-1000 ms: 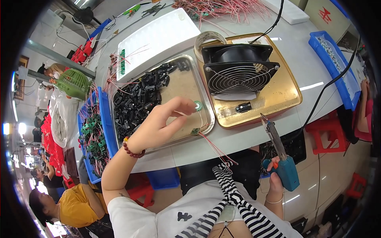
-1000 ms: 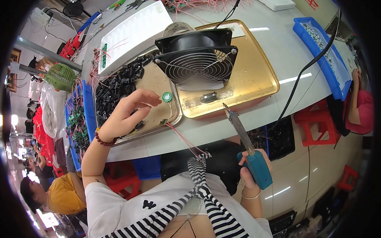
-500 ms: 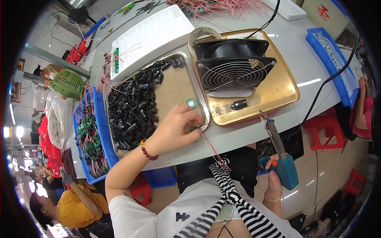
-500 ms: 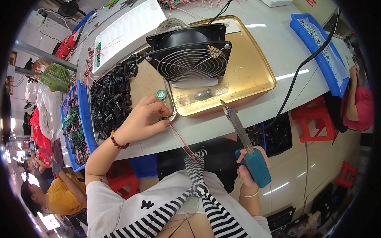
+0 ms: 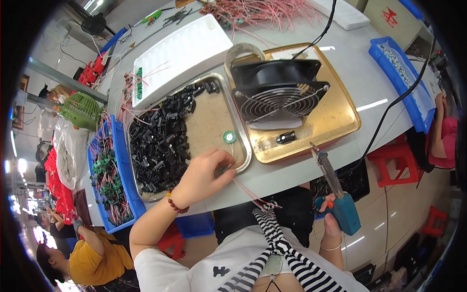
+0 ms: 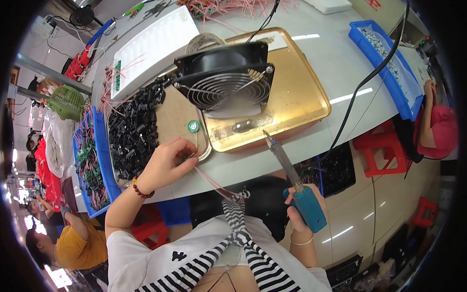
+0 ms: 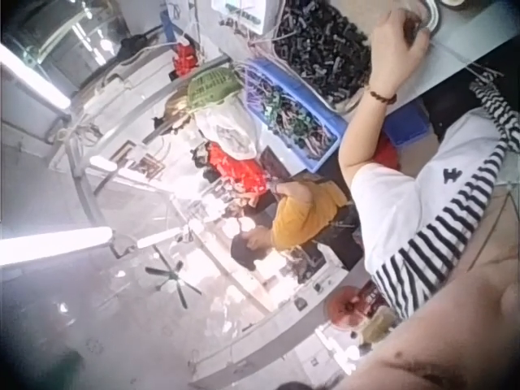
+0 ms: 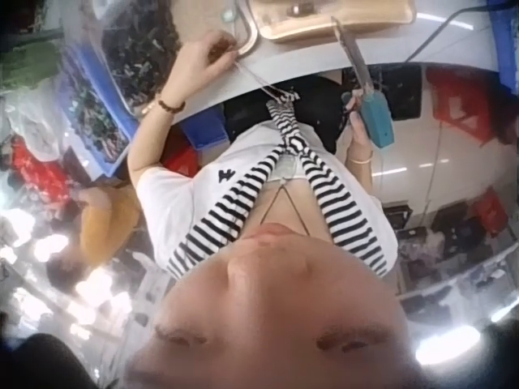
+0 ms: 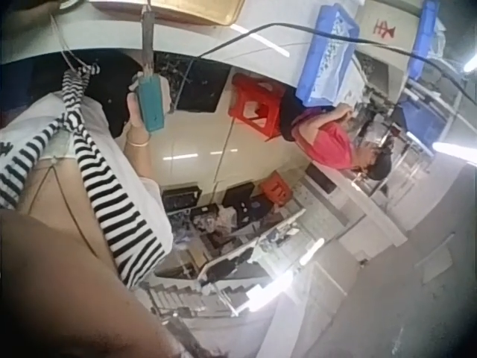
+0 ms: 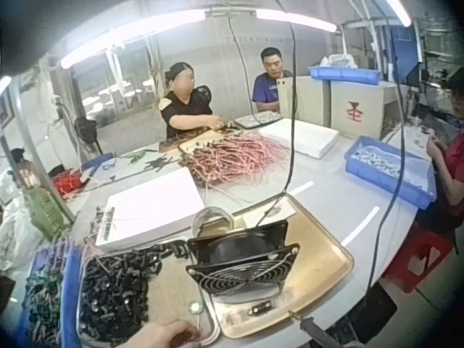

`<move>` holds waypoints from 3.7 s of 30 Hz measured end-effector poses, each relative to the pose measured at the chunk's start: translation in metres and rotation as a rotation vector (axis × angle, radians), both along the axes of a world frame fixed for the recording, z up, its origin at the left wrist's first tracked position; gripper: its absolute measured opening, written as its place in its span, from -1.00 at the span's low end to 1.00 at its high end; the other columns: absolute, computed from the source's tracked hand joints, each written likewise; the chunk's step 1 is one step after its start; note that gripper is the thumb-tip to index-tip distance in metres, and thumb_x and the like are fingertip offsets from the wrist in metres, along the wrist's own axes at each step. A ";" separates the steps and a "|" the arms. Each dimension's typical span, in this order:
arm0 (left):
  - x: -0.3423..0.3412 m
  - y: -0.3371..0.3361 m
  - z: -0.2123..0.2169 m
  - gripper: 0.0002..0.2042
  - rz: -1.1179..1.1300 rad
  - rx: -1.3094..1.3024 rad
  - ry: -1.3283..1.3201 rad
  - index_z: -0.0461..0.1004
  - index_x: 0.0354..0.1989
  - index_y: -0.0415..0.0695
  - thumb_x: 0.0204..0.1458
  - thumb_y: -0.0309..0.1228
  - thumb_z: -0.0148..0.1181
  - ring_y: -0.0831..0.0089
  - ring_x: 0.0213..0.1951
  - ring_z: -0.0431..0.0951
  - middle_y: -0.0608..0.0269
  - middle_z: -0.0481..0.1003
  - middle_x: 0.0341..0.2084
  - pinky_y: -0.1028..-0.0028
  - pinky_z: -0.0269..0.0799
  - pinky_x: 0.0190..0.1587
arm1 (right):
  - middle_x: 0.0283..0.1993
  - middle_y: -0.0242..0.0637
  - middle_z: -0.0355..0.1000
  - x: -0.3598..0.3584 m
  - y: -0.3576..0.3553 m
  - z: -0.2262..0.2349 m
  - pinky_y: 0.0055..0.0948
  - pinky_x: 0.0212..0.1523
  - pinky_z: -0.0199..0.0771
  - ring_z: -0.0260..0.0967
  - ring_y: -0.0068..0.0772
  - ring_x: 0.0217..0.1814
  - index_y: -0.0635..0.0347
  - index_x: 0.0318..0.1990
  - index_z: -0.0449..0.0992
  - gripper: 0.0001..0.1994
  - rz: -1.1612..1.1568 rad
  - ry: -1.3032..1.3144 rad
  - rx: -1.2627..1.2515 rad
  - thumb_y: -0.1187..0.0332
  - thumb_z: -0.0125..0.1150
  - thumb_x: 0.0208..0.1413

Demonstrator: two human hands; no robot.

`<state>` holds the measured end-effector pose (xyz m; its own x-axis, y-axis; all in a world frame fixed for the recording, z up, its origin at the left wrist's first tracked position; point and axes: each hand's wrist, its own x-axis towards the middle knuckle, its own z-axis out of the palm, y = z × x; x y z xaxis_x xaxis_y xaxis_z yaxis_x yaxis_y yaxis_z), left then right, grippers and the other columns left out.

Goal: The person takes circuit boards with attached wires and black plastic components, positions them on a metal stand, and solders the wire connections using a soldering iron.

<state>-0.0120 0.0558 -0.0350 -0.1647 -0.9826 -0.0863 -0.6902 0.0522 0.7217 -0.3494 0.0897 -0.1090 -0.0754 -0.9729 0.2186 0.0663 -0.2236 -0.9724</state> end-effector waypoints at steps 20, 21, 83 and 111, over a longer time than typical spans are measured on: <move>0.015 -0.001 0.023 -0.89 -0.111 -0.001 -0.170 0.54 -0.33 -0.19 0.01 -0.46 0.14 0.09 -0.30 0.51 0.06 0.49 -0.41 0.32 0.43 -0.22 | -0.54 -0.31 0.46 -0.002 0.000 -0.003 -0.48 -0.39 0.32 0.37 -0.41 -0.49 0.32 -0.32 0.55 -0.65 -0.002 0.110 -0.066 0.16 0.28 -0.07; 0.015 -0.002 0.023 -0.90 -0.086 -0.067 -0.172 0.54 -0.34 -0.20 0.00 -0.47 0.16 0.10 -0.30 0.51 0.06 0.50 -0.41 0.33 0.44 -0.22 | -0.55 -0.31 0.46 -0.002 -0.001 -0.002 -0.48 -0.39 0.32 0.36 -0.41 -0.50 0.32 -0.32 0.55 -0.65 -0.001 0.108 -0.063 0.15 0.28 -0.07; -0.017 0.065 -0.016 -0.92 0.449 0.468 0.916 0.42 -0.32 -0.17 0.14 -0.44 0.13 0.64 -0.44 0.48 0.36 0.50 -0.48 0.61 0.38 -0.36 | -0.20 -0.13 0.40 -0.006 0.001 -0.018 -0.50 -0.44 0.40 0.39 -0.39 -0.43 0.43 -0.13 0.42 -0.51 0.092 -0.105 -0.030 0.22 0.38 -0.13; 0.000 -0.003 0.020 -0.84 -0.049 0.061 0.838 0.47 -0.13 -0.28 0.13 -0.55 0.12 0.57 -0.25 0.47 0.21 0.51 -0.30 0.54 0.39 -0.16 | -0.24 -0.14 0.39 -0.001 0.000 -0.013 -0.55 -0.46 0.38 0.39 -0.41 -0.49 0.42 -0.18 0.46 -0.56 0.044 -0.105 -0.029 0.24 0.37 -0.15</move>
<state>-0.0120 0.0529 -0.0149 -0.2406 -0.9701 0.0305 0.0770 0.0123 0.9970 -0.3505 0.0896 -0.1225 -0.0571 -0.9691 0.2398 0.1782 -0.2463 -0.9527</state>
